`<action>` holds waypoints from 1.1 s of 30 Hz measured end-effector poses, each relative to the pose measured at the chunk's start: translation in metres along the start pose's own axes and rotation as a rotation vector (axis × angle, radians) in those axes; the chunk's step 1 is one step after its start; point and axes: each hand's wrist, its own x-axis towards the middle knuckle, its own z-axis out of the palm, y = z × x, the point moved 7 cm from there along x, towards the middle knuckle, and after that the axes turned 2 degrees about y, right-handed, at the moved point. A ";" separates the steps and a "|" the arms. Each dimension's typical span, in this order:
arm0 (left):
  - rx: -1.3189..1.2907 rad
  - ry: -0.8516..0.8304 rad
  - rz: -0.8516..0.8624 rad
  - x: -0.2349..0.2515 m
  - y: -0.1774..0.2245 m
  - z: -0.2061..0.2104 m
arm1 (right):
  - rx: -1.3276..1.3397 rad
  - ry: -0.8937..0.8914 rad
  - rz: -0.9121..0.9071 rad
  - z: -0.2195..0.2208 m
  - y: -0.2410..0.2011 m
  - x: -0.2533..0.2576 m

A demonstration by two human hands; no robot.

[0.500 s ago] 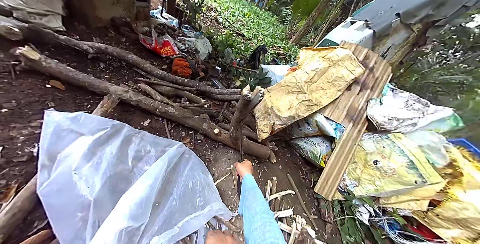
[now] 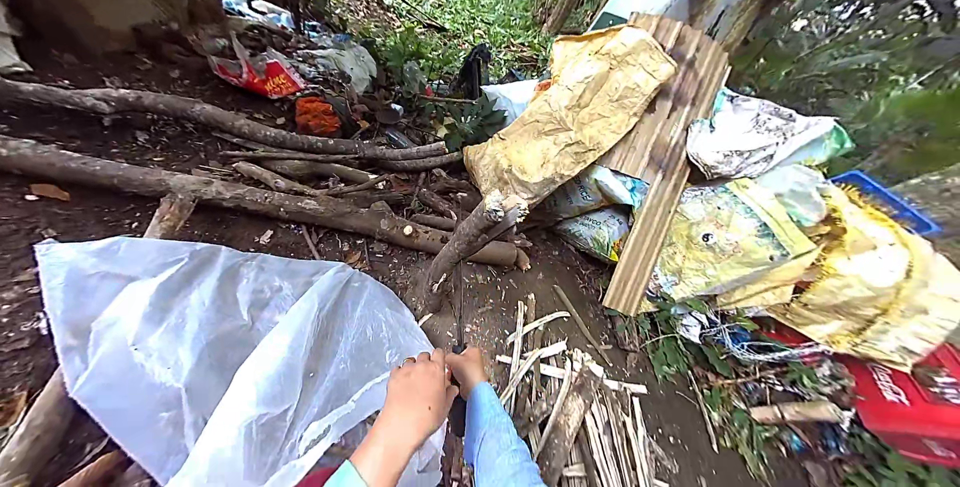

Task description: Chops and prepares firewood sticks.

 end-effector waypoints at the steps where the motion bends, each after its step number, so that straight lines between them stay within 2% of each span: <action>1: 0.000 -0.037 -0.023 0.003 0.000 0.005 | 0.075 -0.032 0.008 0.001 -0.001 0.000; 7: -0.115 -0.097 -0.098 0.040 -0.003 0.038 | 0.229 -0.134 0.001 0.001 -0.037 -0.010; 11: -0.460 -0.091 -0.163 0.078 -0.009 0.062 | 0.243 -0.205 -0.026 0.006 -0.039 -0.013; 13: -0.671 -0.161 -0.228 0.091 -0.012 0.081 | 0.222 -0.206 -0.048 0.008 -0.033 -0.010; 15: -0.767 -0.211 -0.261 0.100 -0.011 0.095 | 0.244 -0.199 -0.069 0.008 -0.023 -0.005; 18: -0.867 -0.233 -0.166 0.110 -0.009 0.104 | 0.254 -0.187 -0.101 0.003 -0.020 -0.003; 22: -1.248 -0.258 0.134 0.110 -0.022 0.119 | 0.372 -0.159 -0.068 0.011 -0.024 -0.011; 24: -1.337 -0.213 0.217 0.108 -0.033 0.126 | 0.478 -0.139 -0.016 0.022 -0.025 -0.018; 27: -1.163 -0.115 0.217 0.100 -0.046 0.130 | 0.516 -0.087 -0.006 0.031 -0.014 -0.026; 31: -0.838 0.010 0.054 0.088 -0.056 0.145 | 0.344 -0.037 -0.094 0.042 0.010 -0.030; 33: -0.787 0.066 0.060 0.087 -0.058 0.148 | 0.307 -0.020 -0.126 0.042 0.009 -0.037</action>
